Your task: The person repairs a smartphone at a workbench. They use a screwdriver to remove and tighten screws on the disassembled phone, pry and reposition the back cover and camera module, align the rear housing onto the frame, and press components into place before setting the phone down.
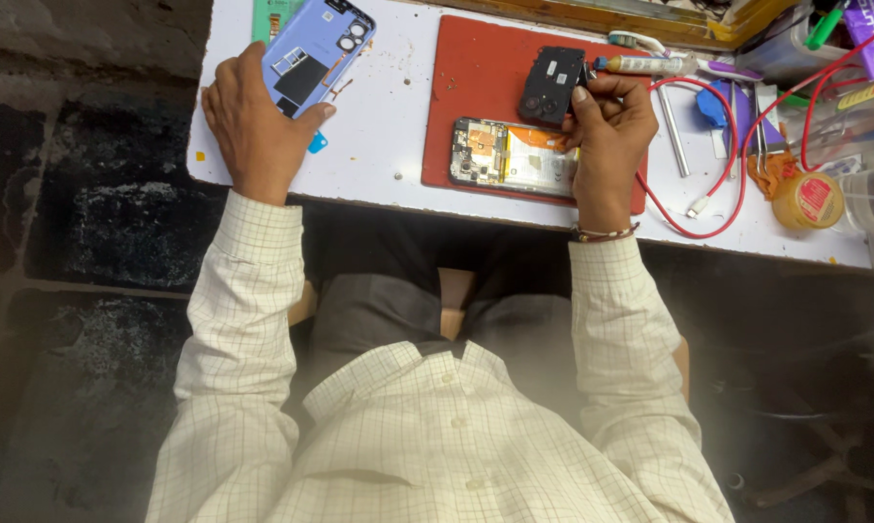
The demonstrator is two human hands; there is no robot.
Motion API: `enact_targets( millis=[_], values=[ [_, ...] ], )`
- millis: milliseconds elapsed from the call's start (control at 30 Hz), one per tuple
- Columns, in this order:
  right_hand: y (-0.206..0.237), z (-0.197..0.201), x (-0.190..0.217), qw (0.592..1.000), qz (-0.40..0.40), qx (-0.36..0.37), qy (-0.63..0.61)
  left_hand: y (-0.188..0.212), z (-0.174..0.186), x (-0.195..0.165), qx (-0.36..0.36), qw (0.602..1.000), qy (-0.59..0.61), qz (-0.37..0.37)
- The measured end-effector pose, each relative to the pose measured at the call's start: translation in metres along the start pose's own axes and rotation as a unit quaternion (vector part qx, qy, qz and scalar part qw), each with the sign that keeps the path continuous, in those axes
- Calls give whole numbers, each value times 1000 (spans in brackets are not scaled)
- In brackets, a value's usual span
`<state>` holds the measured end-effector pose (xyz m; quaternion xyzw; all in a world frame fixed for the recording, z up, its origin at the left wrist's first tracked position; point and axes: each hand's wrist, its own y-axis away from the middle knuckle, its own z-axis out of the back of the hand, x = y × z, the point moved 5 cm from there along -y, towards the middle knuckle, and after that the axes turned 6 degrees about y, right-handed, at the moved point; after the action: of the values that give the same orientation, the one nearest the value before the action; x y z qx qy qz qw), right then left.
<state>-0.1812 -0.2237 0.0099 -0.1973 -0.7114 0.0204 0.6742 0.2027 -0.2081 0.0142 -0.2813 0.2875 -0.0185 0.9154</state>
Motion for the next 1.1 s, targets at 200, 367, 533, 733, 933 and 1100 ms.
enact_targets(
  millis=[200, 367, 533, 733, 933, 1100],
  values=[
    [13, 1, -1, 999, 28, 1, 27, 1, 3, -8, -22, 999, 5, -27],
    [16, 0, 2, 997, 44, 0, 58, 4, -5, -29, -78, 977, -131, -149],
    [18, 0, 2, 996, 45, -1, 72, 10, -13, -41, -145, 956, -167, -192],
    [17, 1, -1, 997, 40, -1, 70, 9, -8, -37, -176, 954, -159, -183],
    [18, 1, -2, 996, 43, 2, 73, 9, -11, -40, -140, 959, -148, -197],
    [18, 0, -1, 995, 48, 5, 83, 8, -11, -40, -131, 959, -133, -212]
  ],
)
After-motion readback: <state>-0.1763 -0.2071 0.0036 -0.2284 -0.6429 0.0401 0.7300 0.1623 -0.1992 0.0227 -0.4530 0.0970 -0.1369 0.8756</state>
